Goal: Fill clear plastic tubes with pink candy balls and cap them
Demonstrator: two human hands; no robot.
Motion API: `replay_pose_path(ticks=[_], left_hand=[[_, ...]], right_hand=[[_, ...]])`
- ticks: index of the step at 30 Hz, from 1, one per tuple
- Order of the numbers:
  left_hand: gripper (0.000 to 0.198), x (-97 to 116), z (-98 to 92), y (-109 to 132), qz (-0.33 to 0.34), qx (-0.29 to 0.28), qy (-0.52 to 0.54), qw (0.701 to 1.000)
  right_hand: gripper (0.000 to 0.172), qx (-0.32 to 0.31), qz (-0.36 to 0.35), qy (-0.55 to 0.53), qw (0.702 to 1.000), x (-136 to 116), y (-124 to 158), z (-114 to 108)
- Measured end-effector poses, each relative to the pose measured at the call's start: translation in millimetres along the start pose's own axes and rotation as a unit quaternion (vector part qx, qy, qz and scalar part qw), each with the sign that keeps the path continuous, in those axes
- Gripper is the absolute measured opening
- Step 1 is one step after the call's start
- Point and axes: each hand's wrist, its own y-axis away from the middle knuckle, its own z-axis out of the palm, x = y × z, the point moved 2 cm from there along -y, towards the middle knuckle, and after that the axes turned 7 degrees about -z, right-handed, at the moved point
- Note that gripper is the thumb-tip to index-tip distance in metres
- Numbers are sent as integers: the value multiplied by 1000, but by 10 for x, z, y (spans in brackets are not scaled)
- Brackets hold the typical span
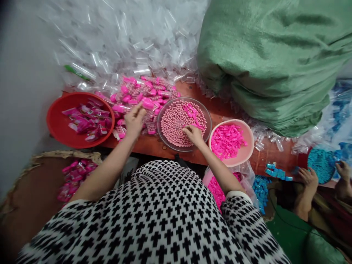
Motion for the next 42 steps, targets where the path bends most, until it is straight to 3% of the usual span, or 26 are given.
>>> replay_pose_path(ticks=[2, 4, 6, 8, 11, 15, 17, 19, 21, 24, 27, 31, 35, 38, 42], left_hand=[[35, -2, -171, -282, 39, 54, -100, 993], [41, 4, -261, -398, 83, 92, -186, 975], [45, 30, -219, -328, 135, 87, -235, 959], [41, 55, -49, -130, 166, 31, -248, 954], [33, 49, 327, 202, 127, -94, -244, 957], [33, 15, 680, 396, 63, -177, -260, 947], [34, 17, 718, 390, 52, -183, -261, 946], [33, 24, 683, 369, 38, -173, -257, 950], [32, 22, 612, 363, 15, -163, -248, 955], [32, 3, 491, 394, -20, -148, -223, 963], [34, -10, 386, 439, -29, -130, -196, 972], [39, 22, 406, 505, -16, -160, -182, 970], [34, 72, 627, 584, -21, -213, -101, 972], [31, 56, 782, 620, -78, -224, 14, 971], [49, 16, 894, 636, -171, -259, 134, 941]], right_hand=[[15, 29, -28, 138, 990, 67, -103, -129], [15, 35, -38, 220, 974, 107, -184, -154], [18, 39, -42, 259, 964, 120, -250, -88], [23, 43, -36, 271, 961, 119, -309, 35], [24, 51, -9, 256, 965, 109, -379, 217], [20, 35, -15, 210, 977, 68, -380, 261], [19, 12, -21, 256, 967, 36, -346, 217], [19, -29, -22, 345, 938, 1, -320, 213], [16, -83, -21, 409, 909, -26, -320, 295], [16, -124, -29, 413, 902, -42, -368, 502], [20, -92, -60, 341, 934, -26, -401, 581], [23, -46, -104, 59, 992, 2, -327, 387], [37, -82, -116, -155, 978, -65, -189, 167], [49, -82, -95, -207, 970, -130, -113, 33], [54, -89, -114, -209, 967, -217, -58, -179]])
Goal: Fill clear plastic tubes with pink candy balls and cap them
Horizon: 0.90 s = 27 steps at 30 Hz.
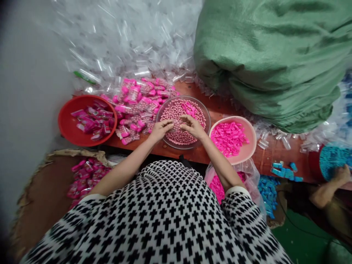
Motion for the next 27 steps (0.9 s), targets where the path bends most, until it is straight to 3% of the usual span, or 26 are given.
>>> replay_pose_path(ticks=[6, 11, 15, 18, 20, 23, 27], left_hand=[[55, 84, 60, 7, 23, -41, -43, 998], [48, 60, 13, 96, 60, -31, -110, 992], [33, -107, -84, 262, 63, -27, -199, 978], [32, -246, -172, 363, 54, 15, -225, 973], [38, -322, -210, 385, 34, 39, -197, 979], [44, -385, -198, 364, 6, 32, -141, 989], [46, -380, -108, 317, -9, 18, -66, 998]], right_hand=[[36, -77, -51, 118, 989, -171, -1, -111], [32, -19, -25, 114, 993, 29, 130, 48], [32, 7, 28, 84, 996, 306, 409, 254], [33, 41, 79, 134, 987, 453, 563, 225], [29, 46, 84, 273, 957, 475, 579, 102], [23, 36, 87, 479, 873, 435, 487, -121], [24, 6, 90, 596, 798, 402, 295, -274]])
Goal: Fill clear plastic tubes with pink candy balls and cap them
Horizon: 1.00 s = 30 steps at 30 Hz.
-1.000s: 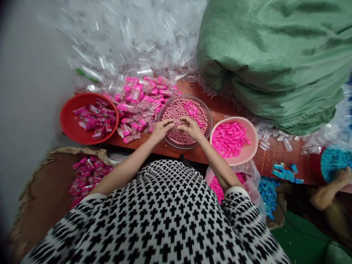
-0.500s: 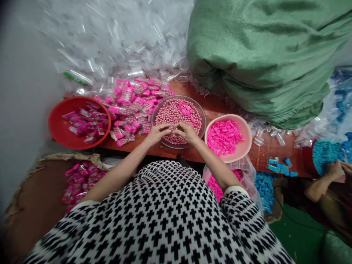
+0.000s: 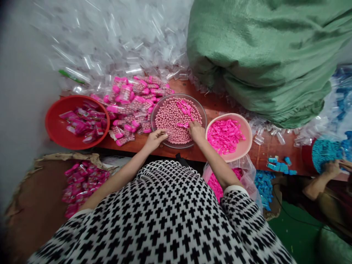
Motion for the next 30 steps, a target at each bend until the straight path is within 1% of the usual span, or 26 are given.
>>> replay_pose_path(ticks=[2, 4, 5, 7, 8, 9, 11, 12, 13, 14, 15, 17, 19, 21, 24, 27, 28, 30], left_hand=[[47, 12, 42, -19, -15, 5, 37, 999], [47, 18, 77, -40, -23, 8, 53, 998], [46, 20, 92, -52, -24, 5, 54, 998], [44, 31, 116, -75, -22, -3, 45, 999], [42, 43, 124, -85, -19, -4, 34, 999], [40, 60, 130, -92, -15, -3, 19, 1000], [36, 111, 137, -96, -4, 6, -23, 1000], [34, 142, 140, -92, 4, 11, -47, 999], [33, 174, 143, -86, 11, 13, -69, 997], [31, 204, 146, -79, 19, 12, -89, 996], [30, 229, 149, -72, 26, 8, -103, 994], [28, 258, 149, -60, 38, 1, -114, 993], [28, 261, 141, -55, 44, -1, -112, 993], [29, 250, 130, -58, 41, 1, -104, 994], [32, 228, 124, -70, 27, -4, -84, 996], [35, 200, 125, -83, 14, -12, -51, 999], [36, 190, 125, -85, 12, -9, -44, 999], [38, 177, 126, -82, 13, 6, -40, 999]], right_hand=[[19, -15, -24, 19, 999, -1, -76, 15], [15, -4, -32, -2, 999, -4, -125, 43], [14, 11, -24, -33, 999, -1, -139, 55], [16, 44, 7, -145, 988, 6, -146, 70], [20, 58, 27, -223, 973, 5, -138, 74], [27, 67, 44, -304, 949, -5, -124, 74], [40, 71, 52, -442, 893, -59, -79, 52], [44, 68, 42, -487, 870, -102, -53, 26], [47, 62, 20, -513, 856, -151, -25, -13], [49, 52, -9, -520, 853, -204, 0, -60], [50, 41, -39, -510, 859, -255, 22, -114], [48, 21, -93, -449, 889, -333, 49, -223], [41, 10, -130, -375, 918, -369, 50, -305], [36, 7, -152, -337, 929, -369, 33, -340], [36, 11, -150, -353, 924, -335, 5, -300], [41, 20, -131, -411, 902, -318, 1, -226], [42, 19, -127, -424, 897, -322, 9, -211], [43, 13, -122, -424, 897, -343, 36, -206]])
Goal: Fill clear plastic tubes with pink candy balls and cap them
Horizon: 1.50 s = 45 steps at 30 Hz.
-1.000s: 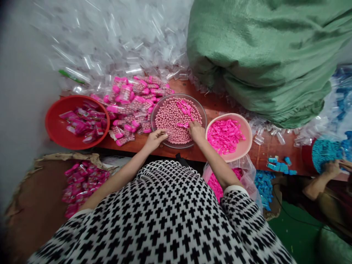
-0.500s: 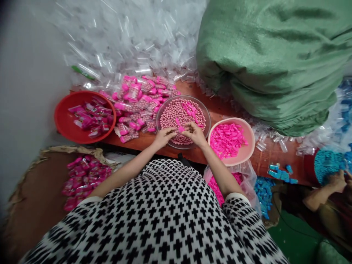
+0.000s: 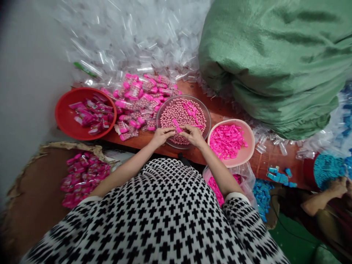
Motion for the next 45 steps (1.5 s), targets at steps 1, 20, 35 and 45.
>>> replay_pose_path(ticks=[1, 20, 35, 45], left_hand=[[38, 2, 2, 6, 3, 9, -6, 1000], [22, 418, -15, 83, 151, -26, -166, 974], [36, 304, 12, 93, 13, 5, 56, 998], [50, 178, -101, 179, -55, 19, 219, 974]], right_hand=[[42, -2, 1, 9, 1000, -21, 13, 5], [28, 68, -38, 88, 993, -234, 182, 17], [36, 122, 113, -168, 972, -56, -7, -189], [31, -130, 132, 423, 887, 227, -29, 395]])
